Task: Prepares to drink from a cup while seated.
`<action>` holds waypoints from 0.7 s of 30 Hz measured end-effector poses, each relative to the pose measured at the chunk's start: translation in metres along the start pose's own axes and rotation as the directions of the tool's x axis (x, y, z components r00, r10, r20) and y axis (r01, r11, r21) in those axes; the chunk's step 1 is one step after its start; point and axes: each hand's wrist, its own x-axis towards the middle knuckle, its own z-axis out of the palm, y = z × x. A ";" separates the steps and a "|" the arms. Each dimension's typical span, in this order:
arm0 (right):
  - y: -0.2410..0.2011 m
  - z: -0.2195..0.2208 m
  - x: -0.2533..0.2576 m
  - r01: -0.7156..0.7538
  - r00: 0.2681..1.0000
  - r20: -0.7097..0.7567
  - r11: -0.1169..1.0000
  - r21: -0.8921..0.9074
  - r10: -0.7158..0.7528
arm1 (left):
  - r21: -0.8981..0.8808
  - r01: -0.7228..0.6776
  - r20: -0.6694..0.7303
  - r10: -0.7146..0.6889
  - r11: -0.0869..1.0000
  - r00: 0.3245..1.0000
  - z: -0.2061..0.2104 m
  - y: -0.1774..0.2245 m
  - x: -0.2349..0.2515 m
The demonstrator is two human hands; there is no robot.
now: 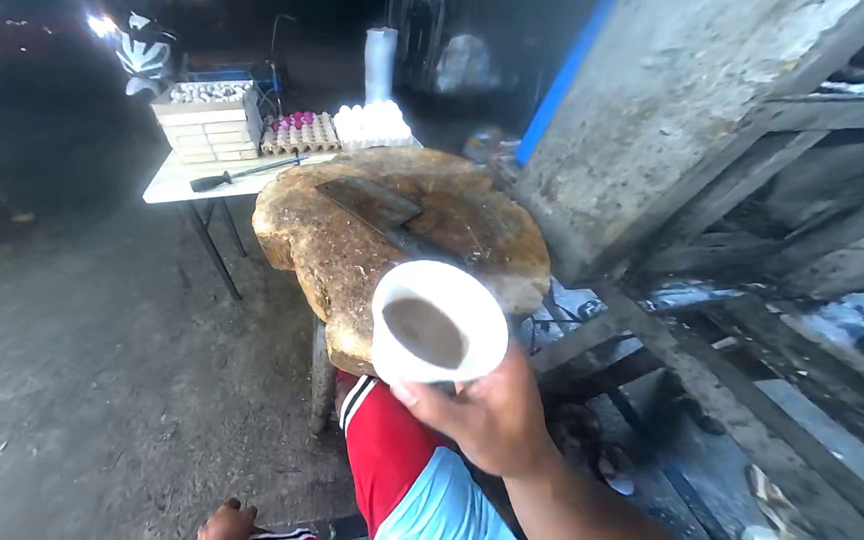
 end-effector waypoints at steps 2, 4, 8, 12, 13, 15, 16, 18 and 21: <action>-0.012 0.007 -0.006 0.033 0.997 0.070 0.999 0.009 -0.033 | -0.043 0.015 0.001 -0.015 0.999 1.000 -0.002 -0.006 -0.001; -0.024 0.008 -0.013 0.081 0.988 0.135 0.996 -0.042 -0.075 | -0.065 0.053 -0.010 -0.054 0.996 0.999 -0.006 -0.007 -0.010; -0.044 0.005 -0.020 0.113 0.953 0.296 0.985 -0.127 -0.071 | -0.081 0.106 -0.040 -0.110 0.991 0.993 -0.007 -0.002 -0.015; -0.032 0.005 -0.026 0.100 0.887 0.450 0.995 0.022 -0.100 | -0.106 0.133 -0.036 -0.138 0.985 0.990 -0.014 0.007 -0.022; -0.037 0.005 -0.023 0.126 0.884 0.448 0.991 0.052 -0.136 | -0.094 0.128 -0.043 -0.133 0.987 0.990 -0.011 0.006 -0.019; -0.050 0.004 -0.019 0.173 0.886 0.428 0.983 0.055 -0.180 | -0.078 0.121 -0.087 -0.128 0.990 0.988 0.001 -0.001 -0.008; -0.054 0.004 -0.018 0.185 0.890 0.411 0.980 0.067 -0.196 | -0.083 0.122 -0.084 -0.129 0.989 0.988 0.000 -0.001 -0.010; -0.060 0.002 -0.014 0.198 0.875 0.431 0.976 0.095 -0.220 | -0.099 0.128 -0.074 -0.136 0.987 0.988 -0.005 0.001 -0.016; -0.064 0.002 -0.012 0.233 0.865 0.437 0.969 0.087 -0.247 | -0.126 0.125 -0.067 -0.134 0.984 0.989 -0.008 0.001 -0.017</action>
